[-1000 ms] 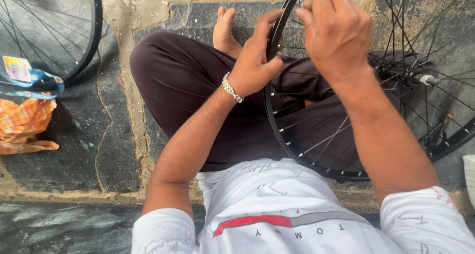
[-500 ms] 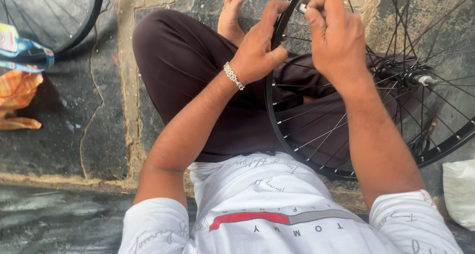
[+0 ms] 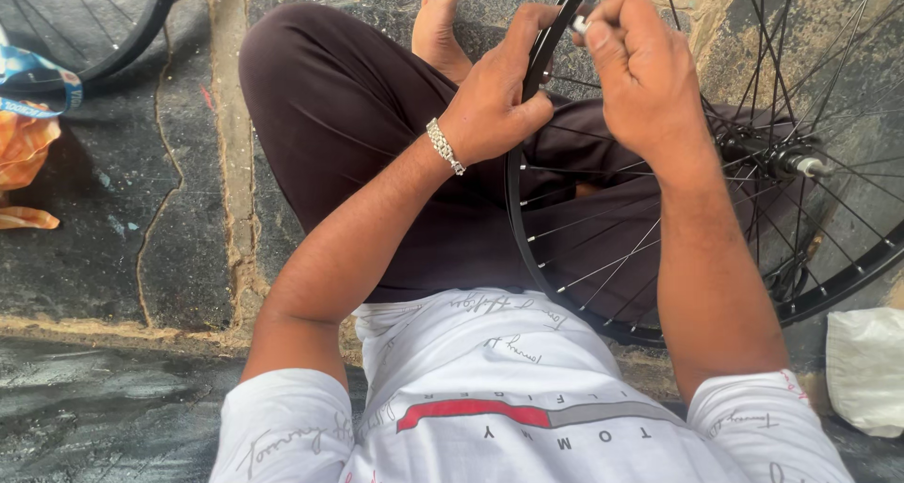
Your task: The person sits on the ground and uses a spoke wrench to tighten the nipples on a bicycle wheel rim. They rotate the wheel to access different spokes and continue adjusting the tension.
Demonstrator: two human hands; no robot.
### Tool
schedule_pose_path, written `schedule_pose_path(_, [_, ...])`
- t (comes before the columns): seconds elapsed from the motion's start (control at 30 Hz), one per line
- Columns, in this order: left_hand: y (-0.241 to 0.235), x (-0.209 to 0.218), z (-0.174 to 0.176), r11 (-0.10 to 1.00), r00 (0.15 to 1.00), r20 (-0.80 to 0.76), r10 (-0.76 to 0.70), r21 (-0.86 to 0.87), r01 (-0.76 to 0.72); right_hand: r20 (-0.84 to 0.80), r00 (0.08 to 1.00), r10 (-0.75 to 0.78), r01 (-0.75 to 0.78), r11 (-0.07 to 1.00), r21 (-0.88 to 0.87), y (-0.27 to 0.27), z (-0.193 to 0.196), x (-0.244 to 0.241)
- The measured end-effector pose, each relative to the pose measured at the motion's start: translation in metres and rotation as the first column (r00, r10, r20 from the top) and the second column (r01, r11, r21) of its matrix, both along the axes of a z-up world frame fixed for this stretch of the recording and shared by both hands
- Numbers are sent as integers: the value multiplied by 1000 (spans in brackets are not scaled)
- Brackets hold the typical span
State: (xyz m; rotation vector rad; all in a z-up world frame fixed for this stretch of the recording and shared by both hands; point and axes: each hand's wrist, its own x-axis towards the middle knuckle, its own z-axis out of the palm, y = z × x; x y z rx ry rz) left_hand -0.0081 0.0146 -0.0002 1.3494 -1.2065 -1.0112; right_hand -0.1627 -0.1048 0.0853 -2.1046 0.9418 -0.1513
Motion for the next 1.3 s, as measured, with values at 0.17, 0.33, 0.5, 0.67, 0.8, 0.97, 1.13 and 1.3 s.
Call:
schedule_pose_path(0.17, [-9,3,0,983,998,47,33,-182,-23,247,966,76,-32,984,-174,0,-2,11])
schedule_pose_path(0.33, [-16,3,-1,1000,1000,6,-18,-1,18,168,982,-90,128,965,-231,-5,-19,21])
schedule_pose_path(0.5, [-24,8,-4,993,998,63,-10,-119,17,-17,998,-59,52,965,-256,-13,-10,27])
schedule_pose_path(0.67, [-26,6,-8,991,998,70,-9,-136,18,190,953,-236,204,963,177,-16,-8,19])
schedule_pose_path(0.8, [-23,6,-9,995,1000,18,-24,-98,26,199,964,-175,165,984,66,-15,-21,16])
schedule_pose_path(0.97, [-23,6,-7,997,1000,15,-17,-74,18,193,980,36,-12,992,-127,-15,-24,5])
schedule_pose_path(1.13, [-23,2,-5,995,999,43,-2,-97,6,220,976,-12,19,999,-28,-16,-26,-5])
schedule_pose_path(1.3, [-21,3,-5,998,998,66,-4,-62,8,15,1000,0,4,969,-246,-13,-33,7])
